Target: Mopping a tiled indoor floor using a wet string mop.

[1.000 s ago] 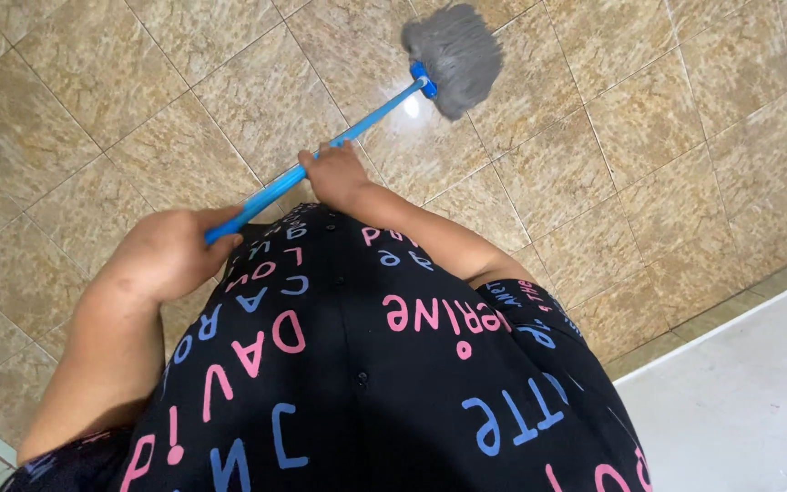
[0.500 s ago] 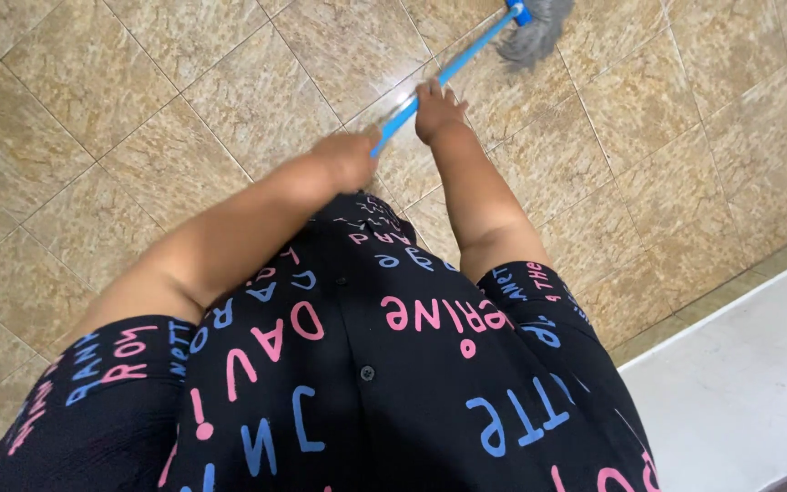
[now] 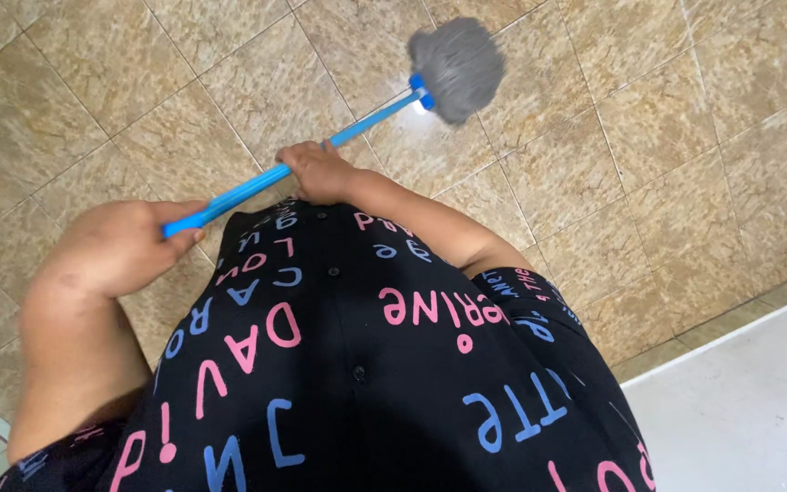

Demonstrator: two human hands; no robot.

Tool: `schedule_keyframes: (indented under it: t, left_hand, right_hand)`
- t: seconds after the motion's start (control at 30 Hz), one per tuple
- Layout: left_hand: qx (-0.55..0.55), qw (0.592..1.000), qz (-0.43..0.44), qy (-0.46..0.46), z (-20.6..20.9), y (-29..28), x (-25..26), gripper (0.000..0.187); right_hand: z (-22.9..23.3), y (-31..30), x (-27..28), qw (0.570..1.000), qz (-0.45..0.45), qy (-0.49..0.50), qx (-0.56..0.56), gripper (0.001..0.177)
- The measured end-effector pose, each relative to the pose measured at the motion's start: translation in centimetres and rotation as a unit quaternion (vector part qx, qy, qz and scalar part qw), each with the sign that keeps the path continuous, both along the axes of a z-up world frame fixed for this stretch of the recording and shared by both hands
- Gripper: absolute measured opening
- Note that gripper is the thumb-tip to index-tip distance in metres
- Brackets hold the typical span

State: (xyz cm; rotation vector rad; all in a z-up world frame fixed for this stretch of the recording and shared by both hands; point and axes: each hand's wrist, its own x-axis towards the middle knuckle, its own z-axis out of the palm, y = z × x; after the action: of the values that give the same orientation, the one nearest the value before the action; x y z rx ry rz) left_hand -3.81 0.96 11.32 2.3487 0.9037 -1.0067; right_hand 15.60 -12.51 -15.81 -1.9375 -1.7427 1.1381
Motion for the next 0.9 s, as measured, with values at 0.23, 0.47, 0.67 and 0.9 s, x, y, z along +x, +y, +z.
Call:
schedule_keyframes:
  t: [0.23, 0.47, 0.67, 0.9]
  left_hand:
    - [0.038, 0.997, -0.056, -0.045, -0.3, 0.9, 6.3, 0.038]
    - [-0.014, 0.978, -0.188, -0.092, -5.5, -3.6, 17.7, 0.032]
    - [-0.107, 0.959, -0.213, -0.152, -22.2, -8.2, 17.5, 0.048]
    - [-0.138, 0.965, -0.187, -0.125, -18.4, -2.9, 7.7, 0.059]
  right_hand:
    - [-3.0, -1.9, 3.5, 0.986, -0.142, -0.042, 0.072, 0.05]
    - [-6.0, -7.8, 13.0, 0.932, -0.346, -0.104, 0.029, 0.073]
    - [-9.3, -12.6, 15.6, 0.899, -0.329, -0.181, -0.227, 0.086]
    - [-7.3, -8.4, 7.8, 0.928, -0.25, -0.124, -0.246, 0.096]
